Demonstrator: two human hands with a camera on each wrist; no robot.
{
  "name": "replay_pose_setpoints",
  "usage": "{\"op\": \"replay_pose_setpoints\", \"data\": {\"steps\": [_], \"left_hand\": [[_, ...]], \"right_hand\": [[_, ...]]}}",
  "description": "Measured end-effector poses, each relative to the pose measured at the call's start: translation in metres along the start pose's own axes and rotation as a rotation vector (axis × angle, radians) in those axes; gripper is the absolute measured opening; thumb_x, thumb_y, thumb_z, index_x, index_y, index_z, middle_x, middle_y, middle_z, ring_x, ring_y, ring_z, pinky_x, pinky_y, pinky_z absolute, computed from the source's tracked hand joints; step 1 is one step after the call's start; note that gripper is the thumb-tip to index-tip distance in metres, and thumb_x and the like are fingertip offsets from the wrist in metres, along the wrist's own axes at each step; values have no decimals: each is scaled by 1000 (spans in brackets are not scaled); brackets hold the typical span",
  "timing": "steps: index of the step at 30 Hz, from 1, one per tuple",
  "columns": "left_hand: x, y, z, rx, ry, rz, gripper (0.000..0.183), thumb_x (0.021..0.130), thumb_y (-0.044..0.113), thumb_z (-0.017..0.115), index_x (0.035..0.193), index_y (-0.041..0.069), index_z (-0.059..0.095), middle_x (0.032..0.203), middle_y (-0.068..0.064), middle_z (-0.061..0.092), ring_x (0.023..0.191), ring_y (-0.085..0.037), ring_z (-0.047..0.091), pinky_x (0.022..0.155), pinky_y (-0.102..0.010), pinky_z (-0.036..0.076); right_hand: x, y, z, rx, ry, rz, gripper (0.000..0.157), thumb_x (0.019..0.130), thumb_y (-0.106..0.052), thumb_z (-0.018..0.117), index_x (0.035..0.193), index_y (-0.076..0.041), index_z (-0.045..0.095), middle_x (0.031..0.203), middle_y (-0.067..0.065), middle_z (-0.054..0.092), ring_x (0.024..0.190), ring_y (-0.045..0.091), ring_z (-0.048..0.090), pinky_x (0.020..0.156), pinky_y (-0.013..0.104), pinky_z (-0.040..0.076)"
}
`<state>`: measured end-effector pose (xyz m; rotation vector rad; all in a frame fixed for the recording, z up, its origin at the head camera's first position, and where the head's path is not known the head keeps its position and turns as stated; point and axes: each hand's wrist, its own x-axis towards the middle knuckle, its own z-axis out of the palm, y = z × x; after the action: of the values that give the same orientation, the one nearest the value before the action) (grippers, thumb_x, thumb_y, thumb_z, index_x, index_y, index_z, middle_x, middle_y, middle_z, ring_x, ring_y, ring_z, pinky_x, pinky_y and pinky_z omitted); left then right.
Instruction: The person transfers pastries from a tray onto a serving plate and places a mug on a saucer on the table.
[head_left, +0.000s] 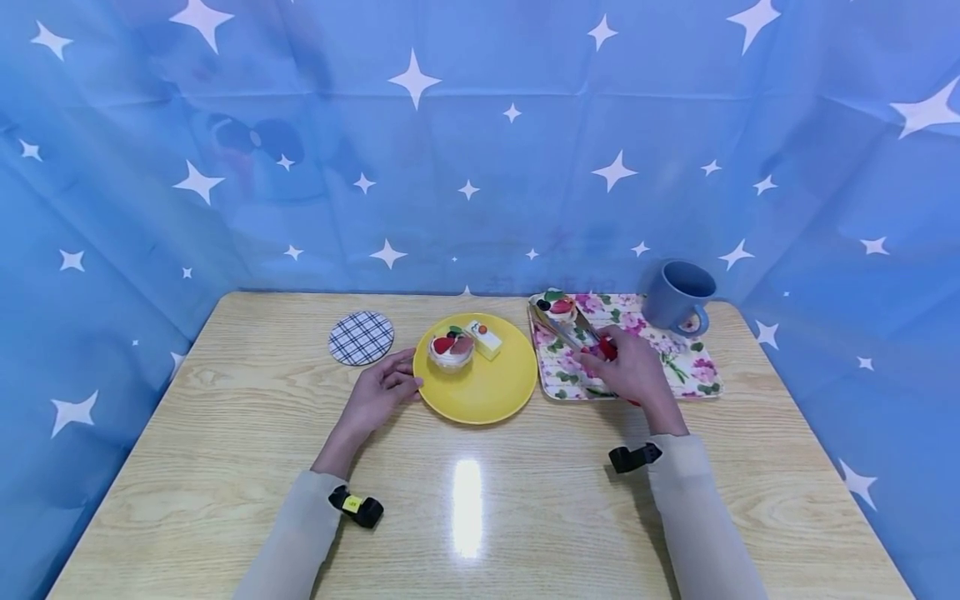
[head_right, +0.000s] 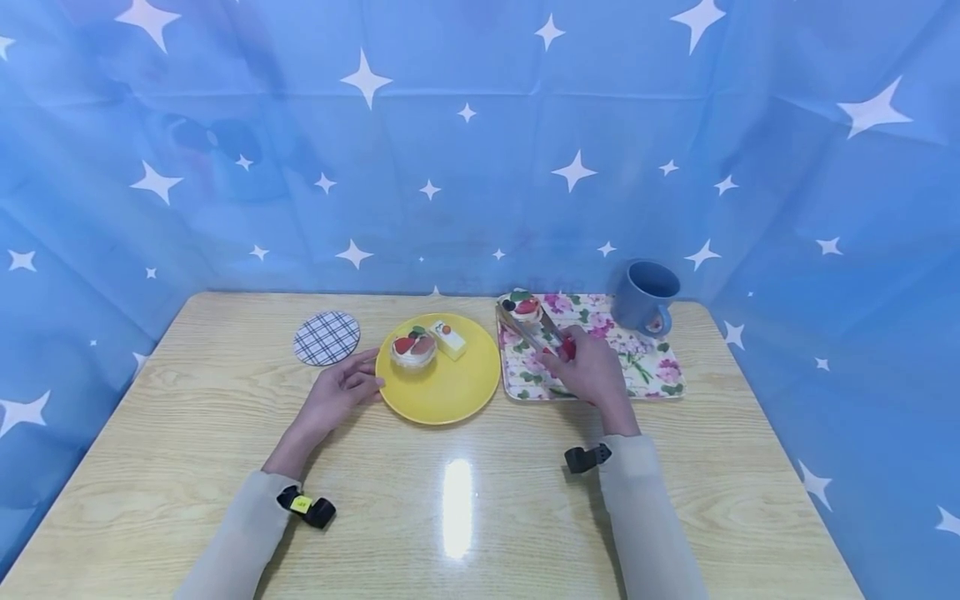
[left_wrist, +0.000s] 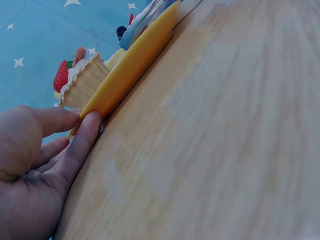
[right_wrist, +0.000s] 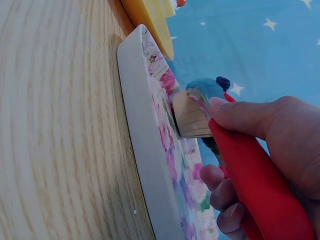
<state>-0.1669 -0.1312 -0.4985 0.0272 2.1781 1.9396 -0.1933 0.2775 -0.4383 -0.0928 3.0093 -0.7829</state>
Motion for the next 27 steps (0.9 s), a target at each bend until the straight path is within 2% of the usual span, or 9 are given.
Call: {"op": "replay_pose_setpoints", "data": {"steps": [7,22,27], "left_hand": [[0,0,0,2,8,-2,57,98,10,69,151,18,50,126,-15,62,101,-17,68,83,-29,66],[0,-3,-1,10,-2,15,57,98,12,70,152,18,50,128,-17,62,101,-17,68,84,-29,66],[0,-2,-1,0,-10,20,57,98,12,69,152,18,50,127,-17,62,100,-16,68,84,-29,66]], "right_hand": [[1,-2,-3,-23,11,2,62,95,-49,70,135,-3,58,87,13,61,73,26,53,56,30,41],[-2,-9,-8,-13,40,-34,62,93,-51,72,130,-3,61,84,10,60,71,25,53,56,30,41],[-5,-12,-10,1,49,-42,58,92,-50,73,123,-3,62,84,11,60,71,25,54,54,29,42]]}}
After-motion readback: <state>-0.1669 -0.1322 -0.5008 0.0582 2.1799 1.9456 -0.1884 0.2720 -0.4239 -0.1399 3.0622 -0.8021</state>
